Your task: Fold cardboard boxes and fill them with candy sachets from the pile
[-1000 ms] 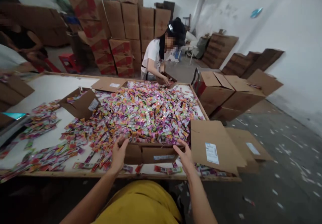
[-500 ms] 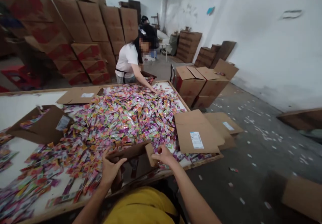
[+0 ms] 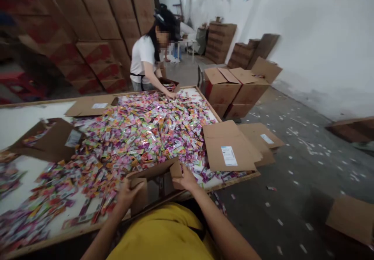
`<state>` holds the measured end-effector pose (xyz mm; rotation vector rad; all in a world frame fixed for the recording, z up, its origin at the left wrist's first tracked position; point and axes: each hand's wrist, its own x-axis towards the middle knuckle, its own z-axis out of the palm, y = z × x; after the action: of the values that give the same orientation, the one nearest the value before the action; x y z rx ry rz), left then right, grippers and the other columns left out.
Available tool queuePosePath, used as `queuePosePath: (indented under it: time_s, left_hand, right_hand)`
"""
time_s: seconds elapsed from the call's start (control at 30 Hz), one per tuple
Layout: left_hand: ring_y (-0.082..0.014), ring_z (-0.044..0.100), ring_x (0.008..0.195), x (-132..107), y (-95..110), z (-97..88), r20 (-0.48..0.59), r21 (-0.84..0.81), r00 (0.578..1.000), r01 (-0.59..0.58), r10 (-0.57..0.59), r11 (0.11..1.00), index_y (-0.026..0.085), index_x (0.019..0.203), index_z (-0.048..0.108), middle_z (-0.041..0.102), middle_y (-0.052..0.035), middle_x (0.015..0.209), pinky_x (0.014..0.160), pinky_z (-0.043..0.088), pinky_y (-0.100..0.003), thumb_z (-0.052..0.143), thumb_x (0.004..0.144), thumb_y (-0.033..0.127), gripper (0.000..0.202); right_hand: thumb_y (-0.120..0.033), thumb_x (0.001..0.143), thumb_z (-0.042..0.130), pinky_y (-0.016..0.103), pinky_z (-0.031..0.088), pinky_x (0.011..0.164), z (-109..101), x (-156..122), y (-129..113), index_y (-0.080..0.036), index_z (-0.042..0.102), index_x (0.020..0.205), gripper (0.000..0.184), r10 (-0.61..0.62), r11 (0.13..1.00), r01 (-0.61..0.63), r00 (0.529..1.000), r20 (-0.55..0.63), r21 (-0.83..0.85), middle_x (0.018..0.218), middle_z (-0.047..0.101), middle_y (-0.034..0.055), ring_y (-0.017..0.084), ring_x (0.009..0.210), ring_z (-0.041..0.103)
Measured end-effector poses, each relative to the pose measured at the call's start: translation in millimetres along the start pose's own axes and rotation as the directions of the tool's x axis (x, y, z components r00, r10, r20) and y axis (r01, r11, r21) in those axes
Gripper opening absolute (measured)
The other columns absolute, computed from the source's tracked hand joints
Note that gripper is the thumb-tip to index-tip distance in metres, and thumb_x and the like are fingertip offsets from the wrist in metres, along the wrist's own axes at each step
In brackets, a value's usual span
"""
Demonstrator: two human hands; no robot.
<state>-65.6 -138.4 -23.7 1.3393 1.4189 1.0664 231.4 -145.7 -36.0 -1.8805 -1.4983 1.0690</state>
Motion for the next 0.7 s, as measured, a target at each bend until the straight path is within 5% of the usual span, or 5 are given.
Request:
queuePosePath:
  time_s: [0.1,0.2,0.3,0.53,0.7]
  left_hand:
    - [-0.0245,0.064,0.100,-2.6,-1.7,15.8,-0.059,0.117,0.998,-0.024,0.031,0.993,0.020,0.103,0.064,0.071,-0.0061,0.100,0.094,0.050,-0.041,0.063,0.072,0.028,0.032]
    - [-0.0211,0.065,0.098,-1.9,-3.4,19.9,-0.055,0.108,0.996,-0.063,0.069,0.992,0.020,0.099,0.065,0.072,-0.0054,0.100,0.093,0.050,-0.037,0.060,0.072,0.019,0.027]
    - [-0.0191,0.066,0.097,-2.3,-7.9,16.2,-0.048,0.078,0.991,-0.122,0.126,0.989,0.018,0.095,0.066,0.073,-0.0068,0.098,0.091,0.051,-0.035,0.057,0.072,0.010,0.026]
    - [-0.0197,0.062,0.115,0.0,-5.6,-5.6,0.141,0.067,0.922,-0.372,0.361,0.926,0.018,0.105,0.070,0.069,-0.0122,0.120,0.104,0.045,-0.042,0.046,0.078,0.008,0.038]
    - [-0.0271,0.046,0.136,5.6,44.7,-31.3,0.511,0.383,0.858,-0.274,0.044,0.882,0.021,0.125,0.063,0.058,-0.0151,0.138,0.118,0.024,-0.053,0.048,0.090,0.037,0.042]
  right_hand:
    - [-0.040,0.071,0.074,0.047,0.029,0.114,-19.4,-3.6,-21.5,-0.024,0.029,0.151,0.093,-0.254,0.967,0.252,0.961,-0.106,-0.034,0.149,0.039,0.0132,0.030,0.140,0.033]
    - [-0.052,0.080,0.065,0.051,0.026,0.116,-46.3,-8.8,-49.6,-0.029,0.025,0.153,0.086,-0.513,0.840,0.515,0.856,0.063,-0.170,0.153,0.035,0.0099,0.031,0.145,0.024]
    - [-0.060,0.065,0.076,0.060,0.029,0.111,-61.3,-13.9,-61.5,-0.032,0.029,0.152,0.102,-0.506,0.712,0.587,0.809,0.299,-0.385,0.148,0.043,0.0104,0.038,0.138,0.033]
    - [-0.061,0.086,0.053,0.053,0.039,0.106,-51.6,-17.3,-21.9,-0.034,0.058,0.134,0.055,-0.469,0.681,0.614,0.784,0.407,-0.398,0.137,0.057,0.0089,0.032,0.129,0.049]
    - [-0.066,0.080,0.058,0.048,0.044,0.103,-51.4,-0.3,-18.3,-0.035,0.064,0.127,0.056,-0.484,0.716,0.610,0.784,0.388,-0.340,0.133,0.061,0.0071,0.032,0.124,0.053]
